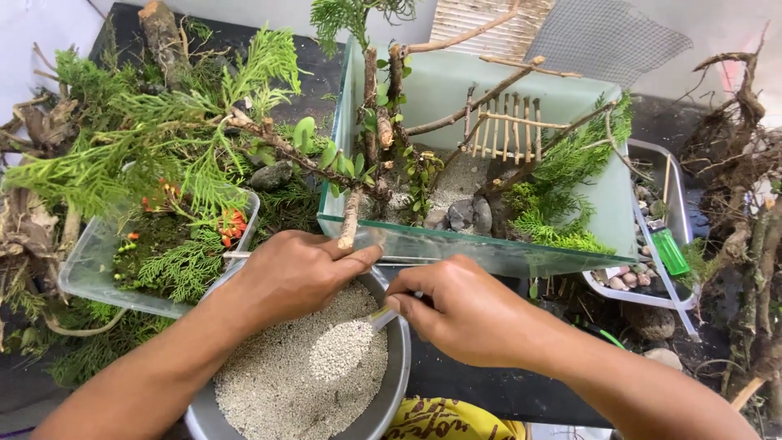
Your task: Assembling a decorative terrarium by arranging plants and wood pieces with tweezers and pouring sand with a spoon.
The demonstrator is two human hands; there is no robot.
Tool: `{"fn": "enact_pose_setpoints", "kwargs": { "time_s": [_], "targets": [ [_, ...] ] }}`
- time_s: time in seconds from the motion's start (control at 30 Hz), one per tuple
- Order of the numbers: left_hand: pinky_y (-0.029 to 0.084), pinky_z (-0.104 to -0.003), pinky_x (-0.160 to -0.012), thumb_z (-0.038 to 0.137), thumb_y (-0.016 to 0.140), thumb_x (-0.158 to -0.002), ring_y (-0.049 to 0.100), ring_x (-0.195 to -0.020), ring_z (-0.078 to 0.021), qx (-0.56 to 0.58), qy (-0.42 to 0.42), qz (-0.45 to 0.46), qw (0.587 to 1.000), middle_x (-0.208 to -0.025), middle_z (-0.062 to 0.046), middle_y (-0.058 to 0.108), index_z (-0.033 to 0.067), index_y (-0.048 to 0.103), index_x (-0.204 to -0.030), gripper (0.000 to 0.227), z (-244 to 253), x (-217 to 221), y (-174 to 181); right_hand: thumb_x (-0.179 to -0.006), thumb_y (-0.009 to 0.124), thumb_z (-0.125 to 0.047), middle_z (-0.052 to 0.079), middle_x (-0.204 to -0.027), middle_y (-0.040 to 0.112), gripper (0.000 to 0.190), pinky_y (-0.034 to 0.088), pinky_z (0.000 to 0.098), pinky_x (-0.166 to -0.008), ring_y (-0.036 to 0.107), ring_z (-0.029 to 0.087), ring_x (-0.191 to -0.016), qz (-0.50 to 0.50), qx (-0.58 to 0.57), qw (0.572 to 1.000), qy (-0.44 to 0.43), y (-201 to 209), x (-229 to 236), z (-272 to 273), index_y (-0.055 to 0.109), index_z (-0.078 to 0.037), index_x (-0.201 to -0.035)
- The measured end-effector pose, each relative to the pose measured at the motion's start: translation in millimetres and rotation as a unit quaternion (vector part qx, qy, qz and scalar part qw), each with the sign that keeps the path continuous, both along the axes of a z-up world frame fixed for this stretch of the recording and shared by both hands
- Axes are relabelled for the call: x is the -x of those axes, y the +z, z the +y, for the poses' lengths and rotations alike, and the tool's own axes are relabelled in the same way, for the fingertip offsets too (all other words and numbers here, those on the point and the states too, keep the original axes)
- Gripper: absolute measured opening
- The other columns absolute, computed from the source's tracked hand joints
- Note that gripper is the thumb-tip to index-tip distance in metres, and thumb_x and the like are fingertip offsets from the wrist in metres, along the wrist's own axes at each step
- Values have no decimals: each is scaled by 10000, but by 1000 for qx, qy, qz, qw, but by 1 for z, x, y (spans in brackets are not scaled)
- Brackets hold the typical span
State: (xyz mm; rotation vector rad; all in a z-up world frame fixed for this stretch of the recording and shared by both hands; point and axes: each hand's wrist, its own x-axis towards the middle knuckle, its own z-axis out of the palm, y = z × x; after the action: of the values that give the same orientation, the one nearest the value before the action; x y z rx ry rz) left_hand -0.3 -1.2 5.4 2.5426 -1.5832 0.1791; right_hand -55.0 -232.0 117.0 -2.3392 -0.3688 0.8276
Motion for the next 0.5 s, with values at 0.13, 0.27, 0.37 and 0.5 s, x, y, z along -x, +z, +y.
{"fn": "enact_pose_setpoints", "kwargs": {
  "time_s": [0.13, 0.27, 0.37, 0.5],
  "targets": [
    [594, -556, -430, 123, 564, -888, 702, -487, -324, 0, 3, -3, 1000, -946, -74, 790, 142, 578, -1423, 536, 0, 0, 4, -1002, 566, -280, 2, -683, 774, 267, 513, 310, -522, 652, 120, -536, 15, 53, 998, -36, 36, -6, -9, 802, -172, -1066],
    [630, -522, -368, 187, 536, -1000, 642, -360, -257, -37, 8, 37, 999, -581, -18, 673, 146, 551, -1448, 450, -2, 0, 5, -1000, 562, -326, -22, -653, 767, 274, 426, 291, -452, 542, 96, -455, 24, 104, 990, -94, 67, -14, -28, 820, -243, -1038],
    [596, -403, -251, 157, 469, -1040, 576, -278, -176, -58, 5, 47, 997, -483, -8, 621, 131, 555, -1441, 411, -1, 0, 1, -996, 626, -244, 41, -595, 727, 253, 348, 267, -375, 493, 135, -425, 20, 108, 978, -178, 86, -21, -49, 854, -148, -940],
    [635, -511, -336, 113, 496, -991, 651, -342, -239, -26, 8, 46, 999, -646, -48, 751, 139, 591, -1405, 425, -3, 1, 9, -986, 654, -216, 111, -507, 700, 317, 344, 329, -330, 451, 190, -365, -81, 103, 970, -205, 101, -35, -85, 871, -67, -809]
  ]
}}
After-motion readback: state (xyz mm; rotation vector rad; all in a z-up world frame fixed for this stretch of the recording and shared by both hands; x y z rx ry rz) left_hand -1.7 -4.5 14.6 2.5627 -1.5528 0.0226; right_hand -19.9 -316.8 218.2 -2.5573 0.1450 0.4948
